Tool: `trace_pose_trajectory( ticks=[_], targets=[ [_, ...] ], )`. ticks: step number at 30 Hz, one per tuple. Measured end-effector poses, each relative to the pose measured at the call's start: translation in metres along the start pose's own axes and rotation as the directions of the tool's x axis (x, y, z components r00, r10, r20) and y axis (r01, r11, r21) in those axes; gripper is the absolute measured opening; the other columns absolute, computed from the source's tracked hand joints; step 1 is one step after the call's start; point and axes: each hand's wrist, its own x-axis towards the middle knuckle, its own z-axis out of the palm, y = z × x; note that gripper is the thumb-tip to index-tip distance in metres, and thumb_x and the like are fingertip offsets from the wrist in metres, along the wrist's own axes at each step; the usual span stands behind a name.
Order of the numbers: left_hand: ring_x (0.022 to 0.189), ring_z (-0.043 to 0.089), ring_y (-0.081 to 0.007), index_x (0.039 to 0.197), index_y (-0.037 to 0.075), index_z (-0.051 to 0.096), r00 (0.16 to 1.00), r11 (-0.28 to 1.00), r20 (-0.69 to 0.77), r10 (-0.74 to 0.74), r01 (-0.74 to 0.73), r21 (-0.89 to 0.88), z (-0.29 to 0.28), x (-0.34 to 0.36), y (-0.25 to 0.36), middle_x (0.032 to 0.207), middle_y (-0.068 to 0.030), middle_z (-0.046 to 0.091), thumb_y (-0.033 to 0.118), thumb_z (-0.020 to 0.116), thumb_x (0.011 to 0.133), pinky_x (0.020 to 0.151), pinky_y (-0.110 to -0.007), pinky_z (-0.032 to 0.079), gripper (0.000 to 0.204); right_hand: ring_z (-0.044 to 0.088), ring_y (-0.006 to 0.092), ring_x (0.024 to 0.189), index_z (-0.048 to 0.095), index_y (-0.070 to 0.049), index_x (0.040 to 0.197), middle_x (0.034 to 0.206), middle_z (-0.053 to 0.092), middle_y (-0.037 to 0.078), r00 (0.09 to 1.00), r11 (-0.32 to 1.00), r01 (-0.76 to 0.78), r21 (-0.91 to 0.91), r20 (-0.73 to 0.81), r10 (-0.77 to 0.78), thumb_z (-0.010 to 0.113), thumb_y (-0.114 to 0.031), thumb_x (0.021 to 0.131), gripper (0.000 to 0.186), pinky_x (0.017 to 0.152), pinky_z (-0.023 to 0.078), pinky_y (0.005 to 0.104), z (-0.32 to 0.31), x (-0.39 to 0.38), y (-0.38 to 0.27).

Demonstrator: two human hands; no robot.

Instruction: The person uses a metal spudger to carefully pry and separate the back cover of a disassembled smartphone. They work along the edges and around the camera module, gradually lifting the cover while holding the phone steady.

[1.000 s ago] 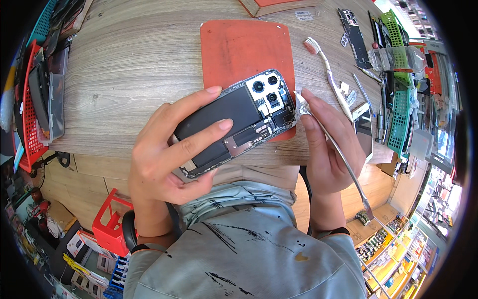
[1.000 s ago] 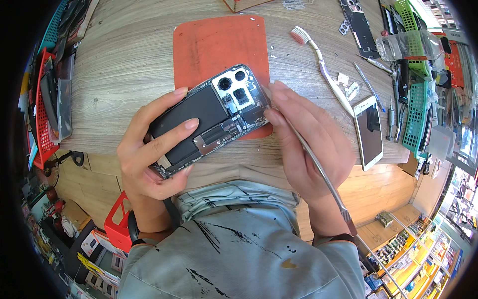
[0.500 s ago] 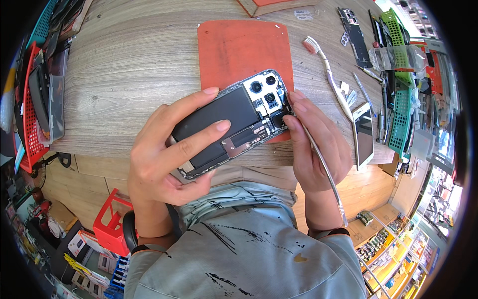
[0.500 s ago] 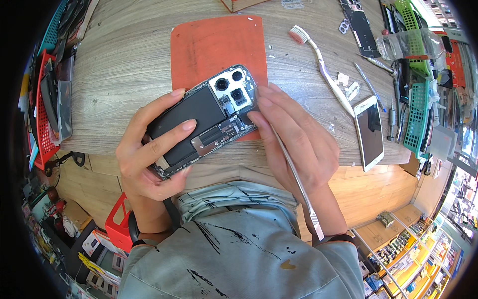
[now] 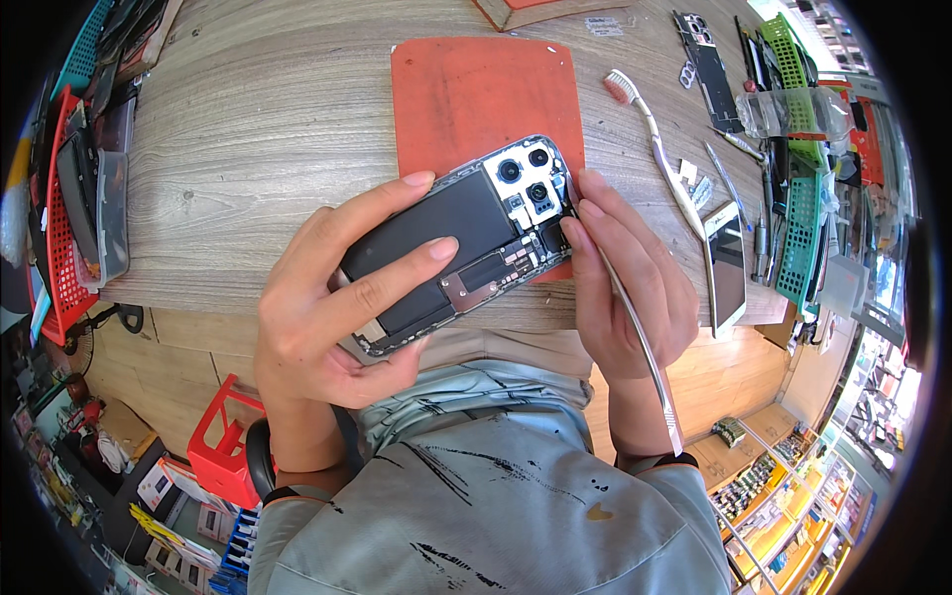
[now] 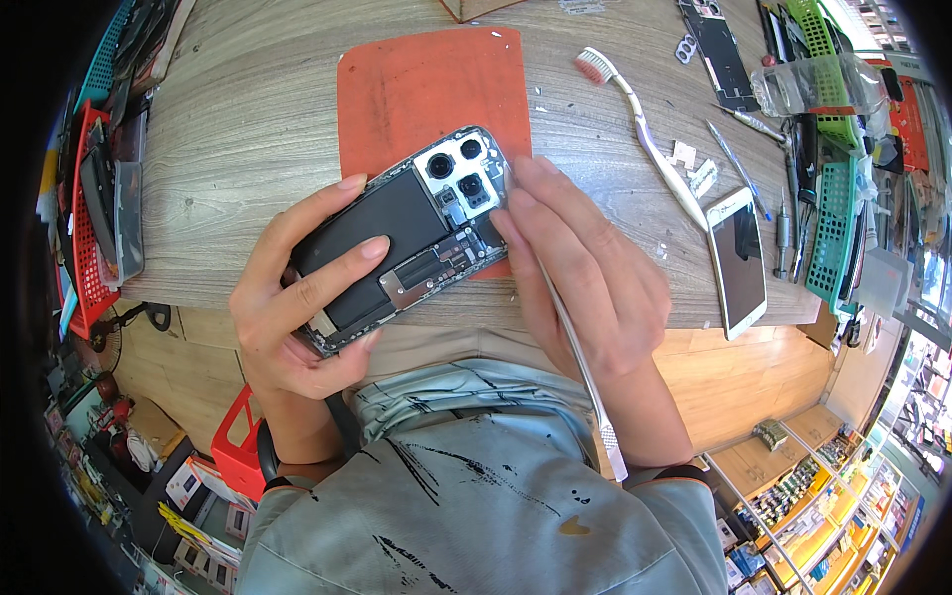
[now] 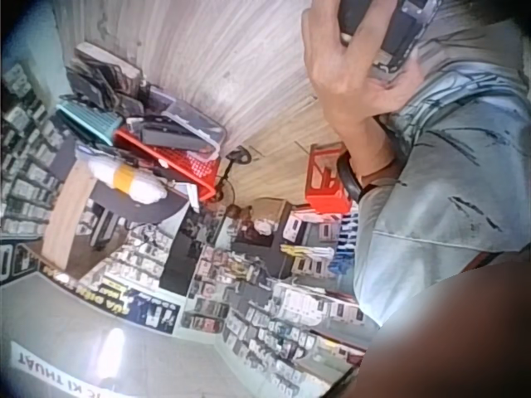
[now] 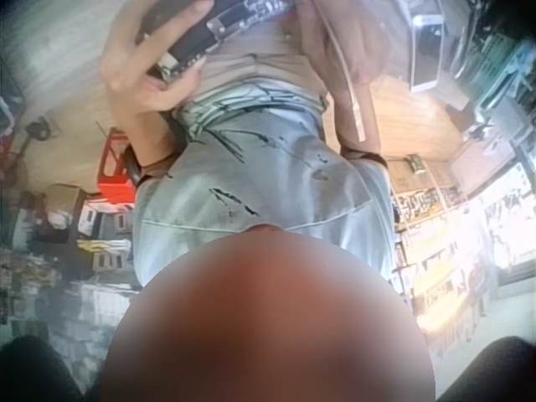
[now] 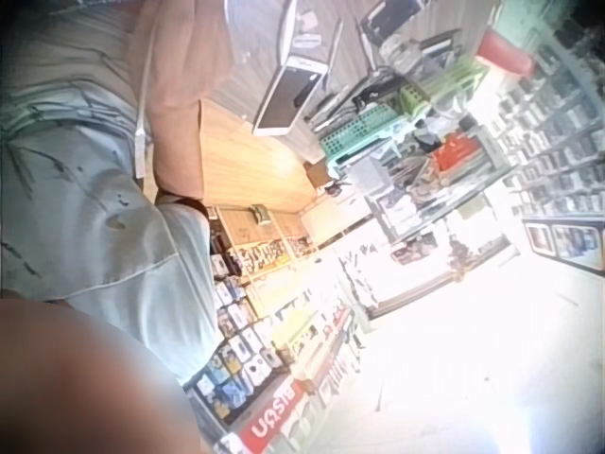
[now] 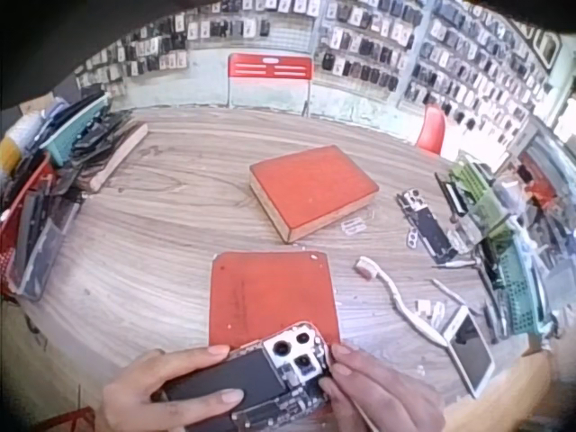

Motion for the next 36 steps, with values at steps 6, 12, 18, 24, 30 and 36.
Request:
trace_pose_trajectory(
  ticks=[6,12,18,24,30,36],
  targets=[
    [0.106,0.078,-0.0364,0.13,0.006,0.088,1.0,1.0,0.005,0.004,-0.005,0.013,0.0,0.001,0.001,0.148,-0.0303,0.072,0.016,0.082,0.057,0.087,-0.038,0.061,0.075,0.085,0.0417,0.108,0.077,0.008,0.119,0.122,0.083,0.028,1.0,0.998,0.022,0.051,0.006,-0.022,0.09,0.006,0.09,0.033,0.089,0.073,0.0425,0.005,0.001,0.004],
    [0.108,0.078,-0.037,0.13,0.007,0.088,1.0,1.0,0.008,0.001,-0.001,0.005,-0.001,0.001,0.0,0.148,-0.0298,0.072,0.016,0.082,0.057,0.088,-0.039,0.061,0.074,0.085,0.0433,0.106,0.075,0.009,0.121,0.118,0.083,0.028,0.99,0.99,0.14,-0.023,0.026,-0.14,0.088,0.005,0.092,0.032,0.09,0.074,0.0488,0.007,0.004,0.009],
    [0.105,0.078,-0.0356,0.131,0.007,0.088,1.0,1.0,0.002,-0.003,0.003,0.005,0.0,0.0,0.0,0.148,-0.0295,0.073,0.017,0.082,0.057,0.086,-0.038,0.061,0.075,0.086,0.0425,0.104,0.075,0.009,0.12,0.116,0.083,0.028,0.99,0.99,0.141,-0.02,0.008,-0.141,0.085,0.005,0.093,0.029,0.09,0.074,0.0496,0.007,0.004,0.008],
    [0.104,0.078,-0.0356,0.131,0.006,0.088,1.0,1.0,0.004,0.005,-0.006,0.013,-0.001,0.0,0.0,0.147,-0.0306,0.073,0.016,0.082,0.057,0.085,-0.038,0.06,0.074,0.086,0.0407,0.104,0.075,0.006,0.118,0.116,0.083,0.029,0.994,0.993,0.104,-0.062,-0.034,-0.107,0.085,0.006,0.094,0.026,0.088,0.074,0.0457,0.006,0.003,0.013],
    [0.104,0.077,-0.036,0.131,0.005,0.088,1.0,1.0,0.004,0.01,-0.01,0.013,-0.001,0.0,0.0,0.147,-0.0315,0.072,0.016,0.081,0.057,0.085,-0.038,0.06,0.075,0.086,0.0362,0.106,0.076,0.006,0.119,0.118,0.085,0.025,0.996,0.998,-0.055,-0.031,-0.065,0.053,0.086,0.006,0.097,0.024,0.087,0.07,0.0395,-0.009,0.001,0.013],
    [0.12,0.076,-0.0414,0.131,0.005,0.087,0.999,1.0,0.033,-0.009,0.008,0.017,-0.002,-0.002,0.001,0.149,-0.0338,0.07,0.014,0.079,0.058,0.096,-0.043,0.063,0.074,0.082,0.0301,0.108,0.079,0.005,0.119,0.117,0.084,0.021,0.974,0.977,-0.205,0.059,-0.084,0.21,0.086,0.007,0.097,0.024,0.094,0.065,0.036,-0.031,-0.014,0.023]
  ],
)
